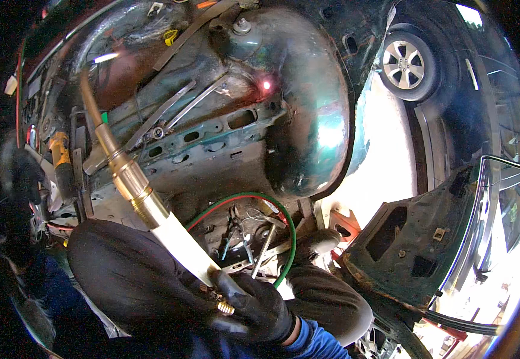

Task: The person welds a metal panel on the underside of a car using a welding torch and filler wire. They repeatedly apply heat and wire to the seam, then use a hammer to tap the weld area.

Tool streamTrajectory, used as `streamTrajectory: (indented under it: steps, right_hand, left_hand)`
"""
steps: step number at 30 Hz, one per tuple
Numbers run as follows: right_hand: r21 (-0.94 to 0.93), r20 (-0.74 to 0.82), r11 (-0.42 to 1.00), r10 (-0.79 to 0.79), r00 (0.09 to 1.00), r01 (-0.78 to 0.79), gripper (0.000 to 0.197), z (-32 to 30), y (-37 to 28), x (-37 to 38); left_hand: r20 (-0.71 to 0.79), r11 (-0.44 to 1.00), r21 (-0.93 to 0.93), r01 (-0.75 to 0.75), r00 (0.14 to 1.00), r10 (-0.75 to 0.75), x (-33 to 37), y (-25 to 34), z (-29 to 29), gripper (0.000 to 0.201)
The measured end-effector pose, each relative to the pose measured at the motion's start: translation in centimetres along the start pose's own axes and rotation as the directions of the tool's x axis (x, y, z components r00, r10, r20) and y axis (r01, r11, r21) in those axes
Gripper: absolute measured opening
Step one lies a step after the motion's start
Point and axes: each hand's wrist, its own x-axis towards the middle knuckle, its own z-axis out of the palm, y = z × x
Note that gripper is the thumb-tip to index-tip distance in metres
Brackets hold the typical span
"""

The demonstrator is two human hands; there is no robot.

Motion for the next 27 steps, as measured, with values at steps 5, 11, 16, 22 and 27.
streamTrajectory:
  steps: [5, 11, 16, 22, 27]
  right_hand:
    - [0.068, 0.004, 0.996, 0.055, 0.998, -0.055, 0.108, 1.5, 0.0, -0.1]
    - [0.142, 0.038, 0.983, 0.113, 0.993, -0.117, 0.109, 4.1, 0.9, 0.7]
    - [0.169, 0.113, 0.975, 0.129, 0.985, -0.147, 0.118, 7.1, 0.5, 2.8]
    - [0.155, 0.066, 0.985, 0.062, 0.996, -0.071, 0.103, 8.1, 2.8, 4.4]
    - [0.176, -0.073, 0.943, 0.298, 0.952, -0.282, 0.070, 2.8, 5.4, 4.3]
  left_hand:
    - [0.057, 0.792, -0.580, 0.190, 0.980, -0.193, -5.9, -1.3, 5.3, 0.040]
    - [0.259, 0.256, -0.908, 0.332, 0.924, -0.280, -11.1, -0.9, 8.8, 0.041]
    - [0.411, -0.078, -0.912, 0.403, 0.900, -0.147, -6.8, 2.1, 8.0, 0.038]
    - [0.376, 0.241, -0.877, 0.415, 0.906, -0.193, -5.0, 0.0, 7.8, 0.039]
    - [0.762, -0.465, -0.613, 0.639, 0.632, -0.137, -2.9, -3.2, 5.3, 0.052]
